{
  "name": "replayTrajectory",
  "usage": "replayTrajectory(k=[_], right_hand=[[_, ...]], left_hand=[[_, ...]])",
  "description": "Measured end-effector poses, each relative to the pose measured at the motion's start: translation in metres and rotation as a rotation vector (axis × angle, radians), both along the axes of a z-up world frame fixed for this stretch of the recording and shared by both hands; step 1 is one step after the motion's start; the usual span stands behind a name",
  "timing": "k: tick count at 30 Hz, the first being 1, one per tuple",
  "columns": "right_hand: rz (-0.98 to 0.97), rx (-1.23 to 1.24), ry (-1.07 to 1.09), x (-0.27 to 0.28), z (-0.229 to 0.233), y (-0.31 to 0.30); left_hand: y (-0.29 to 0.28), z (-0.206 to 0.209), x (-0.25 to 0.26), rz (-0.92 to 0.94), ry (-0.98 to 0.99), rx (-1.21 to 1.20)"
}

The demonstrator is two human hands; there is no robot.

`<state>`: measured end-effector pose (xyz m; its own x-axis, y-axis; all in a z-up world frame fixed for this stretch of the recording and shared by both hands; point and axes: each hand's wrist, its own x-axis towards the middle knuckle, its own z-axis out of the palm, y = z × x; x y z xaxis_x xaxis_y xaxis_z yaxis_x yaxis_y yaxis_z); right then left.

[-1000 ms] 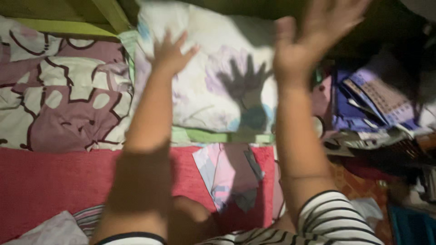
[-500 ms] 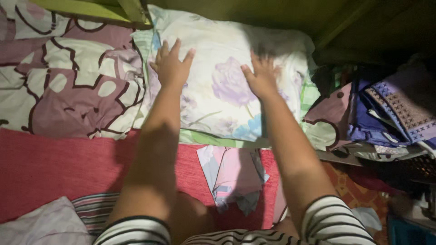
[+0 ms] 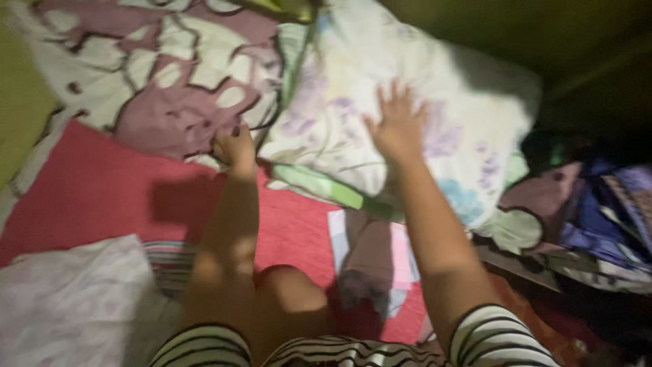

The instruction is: The person folds pillowcases and a blanket by hand, placing a small red zippered bag inside a pillowcase and then folding and patting down several items on a bed.

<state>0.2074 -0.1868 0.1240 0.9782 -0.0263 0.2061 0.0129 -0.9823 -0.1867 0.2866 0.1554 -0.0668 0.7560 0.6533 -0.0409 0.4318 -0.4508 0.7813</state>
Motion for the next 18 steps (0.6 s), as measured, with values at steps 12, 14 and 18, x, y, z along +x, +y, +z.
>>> replayTrajectory(k=[12,14,18], right_hand=[[-0.163,0.071,-0.122,-0.030,-0.026,0.023],[-0.168,0.098,-0.139,-0.035,-0.032,0.021],[-0.155,0.102,-0.152,-0.038,-0.035,0.020]], left_hand=[[0.093,-0.136,0.022,0.142,-0.188,-1.308],[0.089,-0.129,0.047,0.123,-0.363,-1.660],[0.097,-0.088,0.110,-0.096,-0.600,-1.568]])
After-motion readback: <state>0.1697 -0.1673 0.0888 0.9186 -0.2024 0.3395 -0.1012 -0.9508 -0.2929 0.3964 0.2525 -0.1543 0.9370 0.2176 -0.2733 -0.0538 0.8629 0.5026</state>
